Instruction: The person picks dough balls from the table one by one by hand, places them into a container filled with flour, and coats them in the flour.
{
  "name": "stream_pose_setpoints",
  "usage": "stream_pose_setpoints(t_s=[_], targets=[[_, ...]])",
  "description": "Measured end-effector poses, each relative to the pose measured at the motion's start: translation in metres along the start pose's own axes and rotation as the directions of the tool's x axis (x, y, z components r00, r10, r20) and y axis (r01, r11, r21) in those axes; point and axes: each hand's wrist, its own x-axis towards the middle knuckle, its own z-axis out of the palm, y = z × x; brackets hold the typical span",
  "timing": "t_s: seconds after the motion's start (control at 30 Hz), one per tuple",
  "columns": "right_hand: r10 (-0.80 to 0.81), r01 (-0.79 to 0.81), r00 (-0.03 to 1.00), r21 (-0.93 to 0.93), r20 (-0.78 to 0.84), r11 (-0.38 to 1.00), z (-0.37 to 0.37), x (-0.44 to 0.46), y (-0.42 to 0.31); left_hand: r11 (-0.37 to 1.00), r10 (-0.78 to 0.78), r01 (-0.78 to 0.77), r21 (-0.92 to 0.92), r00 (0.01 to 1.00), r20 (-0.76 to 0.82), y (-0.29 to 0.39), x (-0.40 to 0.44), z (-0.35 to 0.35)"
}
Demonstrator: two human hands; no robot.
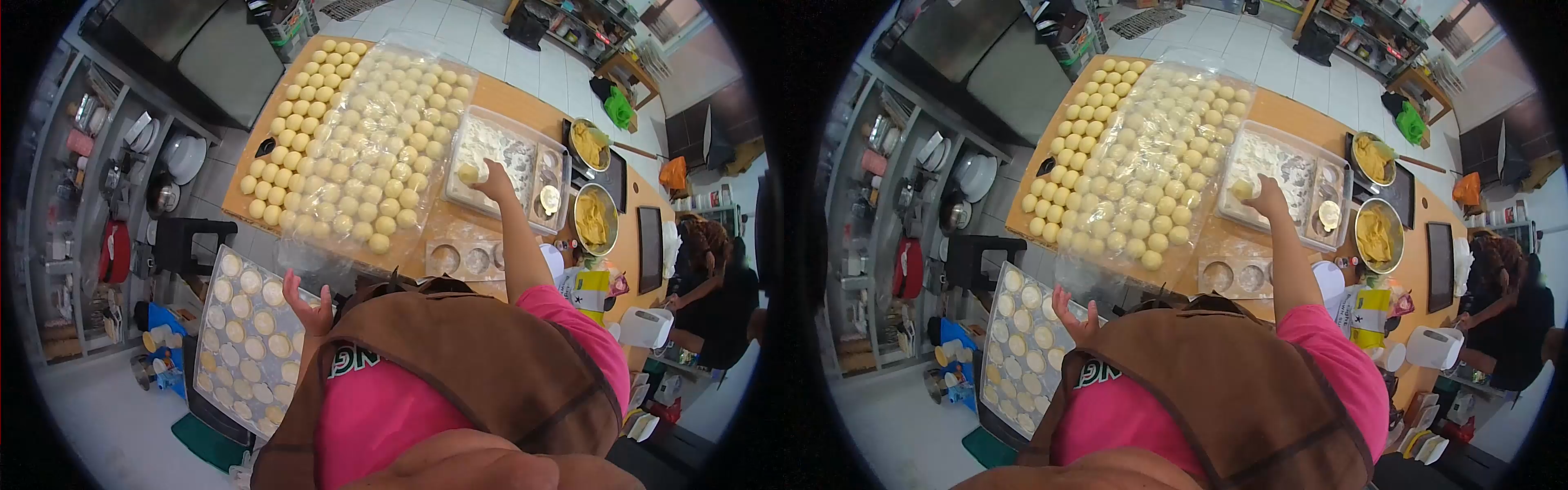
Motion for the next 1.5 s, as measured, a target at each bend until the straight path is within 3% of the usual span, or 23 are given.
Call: stream_pose_setpoints(t_s=[0.07, 0.17, 0.23, 0.33, 0.37, 0.43, 0.5, 0.57, 0.63, 0.7, 0.77, 0.83, 0.9, 0.97, 1.03, 1.1, 1.13, 1.2, 1.23, 1.3, 1.33, 1.47, 1.5], targets=[[0.057, -0.047, 0.998, -0.222, 0.036, 0.974, 0.007, -0.011, 0.011, 0.999, 0.001, -0.001, -0.032, 1.0, -0.014, 0.01, -0.008, 0.014], [0.106, -0.085, 0.985, -0.156, 0.137, 0.984, 0.022, -0.004, 0.02, 0.999, 0.033, -0.033, -0.008, 0.998, 0.047, 0.028, -0.021, 0.027], [0.006, 0.009, 0.991, -0.115, 0.131, 0.993, 0.036, 0.011, 0.044, 0.999, 0.036, -0.036, 0.002, 0.998, 0.053, 0.043, -0.031, 0.033], [0.013, -0.029, 0.997, 0.213, 0.075, 0.977, 0.022, 0.024, 0.052, 0.999, 0.052, -0.052, 0.011, 0.998, 0.03, 0.058, -0.045, 0.038], [0.005, -0.022, 0.997, 0.217, 0.077, 0.976, 0.016, 0.027, 0.049, 0.998, 0.055, -0.055, 0.009, 0.998, 0.011, 0.062, -0.049, 0.038], [0.016, -0.125, 0.982, 0.578, 0.19, 0.806, 0.008, 0.035, 0.041, 0.997, 0.064, -0.064, 0.033, 0.998, 0.003, 0.063, -0.06, 0.039], [-0.015, -0.083, 0.987, 0.579, 0.163, 0.811, 0.017, 0.046, 0.036, 0.996, 0.066, -0.065, 0.053, 0.998, 0.0, 0.066, -0.068, 0.04], [-0.138, 0.138, 0.99, 0.39, -0.028, 0.911, 0.049, 0.065, 0.043, 0.995, 0.067, -0.066, 0.081, 0.998, -0.005, 0.071, -0.069, 0.041], [-0.18, 0.161, 0.983, 0.322, 0.032, 0.933, 0.053, 0.059, 0.031, 0.995, 0.059, -0.059, 0.079, 0.998, 0.009, 0.069, -0.066, 0.038], [-0.365, 0.357, 0.931, 0.16, 0.022, 0.92, 0.053, 0.045, 0.018, 0.996, 0.062, -0.063, 0.064, 0.998, 0.018, 0.064, -0.053, 0.039], [-0.412, 0.408, 0.911, 0.094, 0.027, 0.908, 0.043, 0.031, 0.018, 0.999, -0.007, 0.005, 0.035, 0.998, 0.06, 0.067, -0.04, 0.04], [-0.448, 0.469, 0.859, -0.029, 0.248, 0.883, 0.024, 0.019, 0.018, 1.0, 0.006, -0.007, 0.021, 0.997, 0.071, 0.066, -0.027, 0.044], [-0.379, 0.392, 0.882, 0.01, 0.28, 0.92, 0.009, 0.019, 0.03, 1.0, 0.021, -0.022, 0.007, 0.996, 0.087, 0.062, -0.015, 0.048], [-0.181, 0.068, 0.935, 0.347, 0.304, 0.935, 0.005, 0.025, 0.05, 1.0, 0.026, -0.026, -0.001, 0.997, 0.072, 0.059, -0.008, 0.052], [-0.115, 0.009, 0.972, 0.459, 0.204, 0.889, 0.012, 0.026, 0.061, 0.999, 0.047, -0.046, -0.008, 0.995, 0.093, 0.057, -0.006, 0.056], [-0.411, 0.428, 0.892, 0.057, -0.186, 0.902, 0.029, 0.029, 0.073, 0.998, 0.065, -0.064, -0.009, 0.992, 0.111, 0.056, -0.003, 0.058], [-0.41, 0.427, 0.893, 0.058, -0.187, 0.903, 0.016, 0.021, 0.064, 0.997, 0.077, -0.075, -0.015, 0.989, 0.13, 0.058, -0.002, 0.058], [-0.305, 0.299, 0.952, -0.272, 0.022, 0.915, -0.007, 0.001, 0.045, 0.996, 0.086, -0.085, -0.016, 0.985, 0.149, 0.06, -0.003, 0.057], [-0.308, 0.302, 0.951, -0.27, 0.024, 0.914, -0.006, -0.005, 0.039, 0.998, 0.069, -0.066, -0.024, 0.99, 0.127, 0.06, -0.004, 0.057], [0.029, -0.011, 0.989, -0.128, 0.143, 0.992, -0.005, -0.012, 0.03, 0.998, 0.05, -0.047, -0.032, 0.994, 0.099, 0.058, -0.007, 0.056], [-0.028, 0.03, 0.999, -0.092, 0.018, 0.995, 0.012, -0.01, 0.044, 0.999, 0.03, -0.028, -0.023, 0.995, 0.091, 0.056, -0.01, 0.055], [-0.017, 0.02, 0.995, 0.03, -0.095, 0.999, 0.02, 0.006, 0.08, 1.0, 0.004, -0.003, -0.011, 0.994, 0.105, 0.051, -0.021, 0.051], [0.049, -0.055, 0.998, 0.432, 0.026, 0.9, 0.009, 0.012, 0.078, 1.0, 0.003, -0.002, -0.009, 0.994, 0.106, 0.05, -0.023, 0.052]])
